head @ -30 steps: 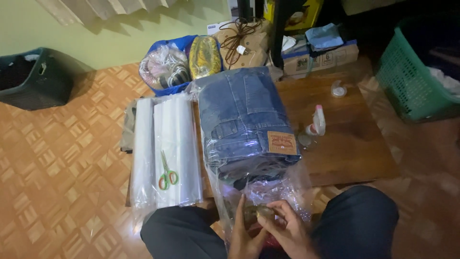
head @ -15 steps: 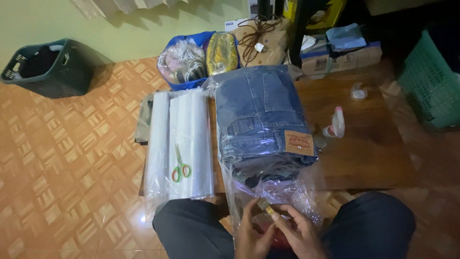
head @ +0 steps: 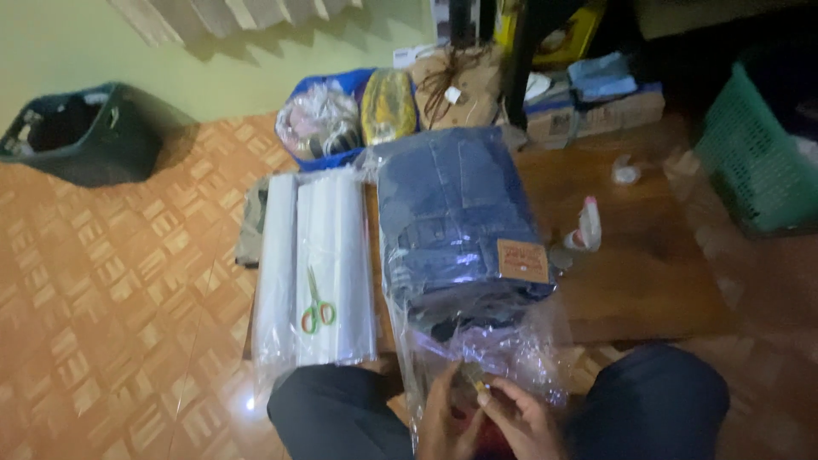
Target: The person wraps a folded pair of jeans in clear plastic wrap on a low wooden table. They smooth the wrap, spray it with a liquid, and secure it with tape. The person uses scissors to cut the wrap and a marker to write on the package.
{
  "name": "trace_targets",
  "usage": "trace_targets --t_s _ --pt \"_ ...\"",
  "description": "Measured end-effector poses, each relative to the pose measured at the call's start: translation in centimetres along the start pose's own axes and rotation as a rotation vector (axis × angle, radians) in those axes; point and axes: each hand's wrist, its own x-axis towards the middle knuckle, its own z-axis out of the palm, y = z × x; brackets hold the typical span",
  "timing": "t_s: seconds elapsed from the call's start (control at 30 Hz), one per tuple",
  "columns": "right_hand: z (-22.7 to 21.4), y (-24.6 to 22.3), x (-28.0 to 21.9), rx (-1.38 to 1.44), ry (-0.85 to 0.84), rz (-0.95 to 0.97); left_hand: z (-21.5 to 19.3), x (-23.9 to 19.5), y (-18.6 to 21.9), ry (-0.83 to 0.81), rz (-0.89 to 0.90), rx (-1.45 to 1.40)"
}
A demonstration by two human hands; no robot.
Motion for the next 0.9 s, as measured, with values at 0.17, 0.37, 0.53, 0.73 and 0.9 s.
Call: trace_targets --t_s 0.17,0.37,0.53,0.73,0.9 --pt "0.6 -0.9 -0.5 0.041 0.033 -0.025 -1.1 0.6 4.1 -0.089 -0.061 0.072" --pt "0.8 -1.7 -1.3 -0.036 0.022 -0.016 -1.4 0.3 4.1 -0.075 0.001 0.210" --pt "0.5 -2.3 -1.4 -0.242 0.098 0.009 -1.2 0.6 2.9 -0.117 -0.050 0.276" --pt "-1.2 -1.1 -0.4 -0.146 -0.016 -0.171 -2.1 0.3 5.6 -0.157 -0.059 0.177" --pt "-0.6 -2.6 -1.1 -0.185 -0.090 -0.477 -1.7 0.6 7.2 -0.196 -0.316 -0.017"
